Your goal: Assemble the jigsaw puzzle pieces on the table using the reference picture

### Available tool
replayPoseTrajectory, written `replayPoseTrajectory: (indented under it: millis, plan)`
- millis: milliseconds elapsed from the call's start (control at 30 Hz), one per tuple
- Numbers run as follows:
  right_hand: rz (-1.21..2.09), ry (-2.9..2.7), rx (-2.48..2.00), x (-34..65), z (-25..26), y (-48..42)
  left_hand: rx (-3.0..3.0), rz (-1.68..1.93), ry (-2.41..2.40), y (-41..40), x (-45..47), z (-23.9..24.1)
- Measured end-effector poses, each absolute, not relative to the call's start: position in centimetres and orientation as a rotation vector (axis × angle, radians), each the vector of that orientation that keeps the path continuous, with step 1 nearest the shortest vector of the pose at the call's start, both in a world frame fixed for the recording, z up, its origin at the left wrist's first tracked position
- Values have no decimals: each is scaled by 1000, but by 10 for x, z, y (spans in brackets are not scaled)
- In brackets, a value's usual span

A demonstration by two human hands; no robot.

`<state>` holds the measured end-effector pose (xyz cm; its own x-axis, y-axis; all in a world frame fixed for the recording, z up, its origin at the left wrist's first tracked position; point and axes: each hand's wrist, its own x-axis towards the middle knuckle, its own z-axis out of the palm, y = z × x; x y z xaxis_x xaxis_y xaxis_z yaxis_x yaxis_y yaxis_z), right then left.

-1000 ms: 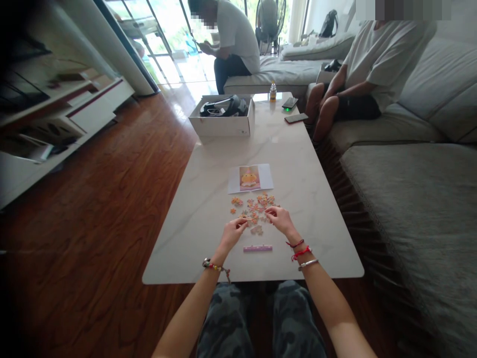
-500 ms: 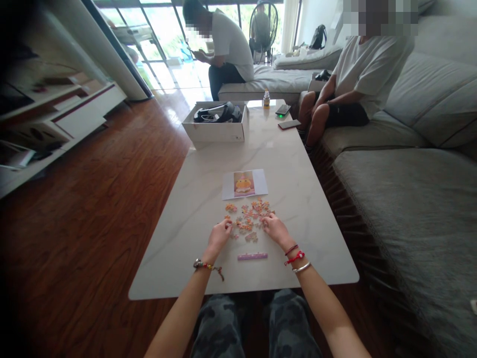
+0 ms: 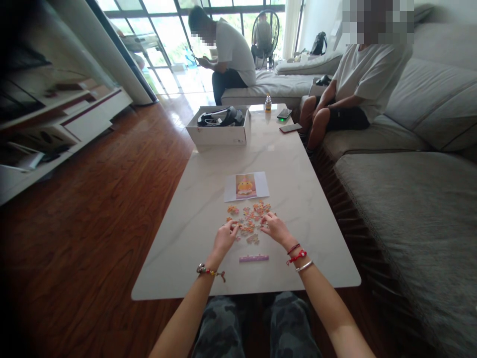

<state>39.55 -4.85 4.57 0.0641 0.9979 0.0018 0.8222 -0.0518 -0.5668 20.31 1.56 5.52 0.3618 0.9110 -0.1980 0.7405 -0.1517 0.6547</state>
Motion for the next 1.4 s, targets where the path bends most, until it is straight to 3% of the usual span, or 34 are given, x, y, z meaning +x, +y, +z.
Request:
replayPoseTrajectory:
  millis: [233,633,1400]
  plan:
    - [617,-1641,-1678,376,74,-40,1469,519,1028,13,239,60]
    - [731,-1234,-1523,378,102,34,1378,767,1040,78,257,88]
    - [953,-1048,-1392,364,115,16,1299,786,1022,64,246,114]
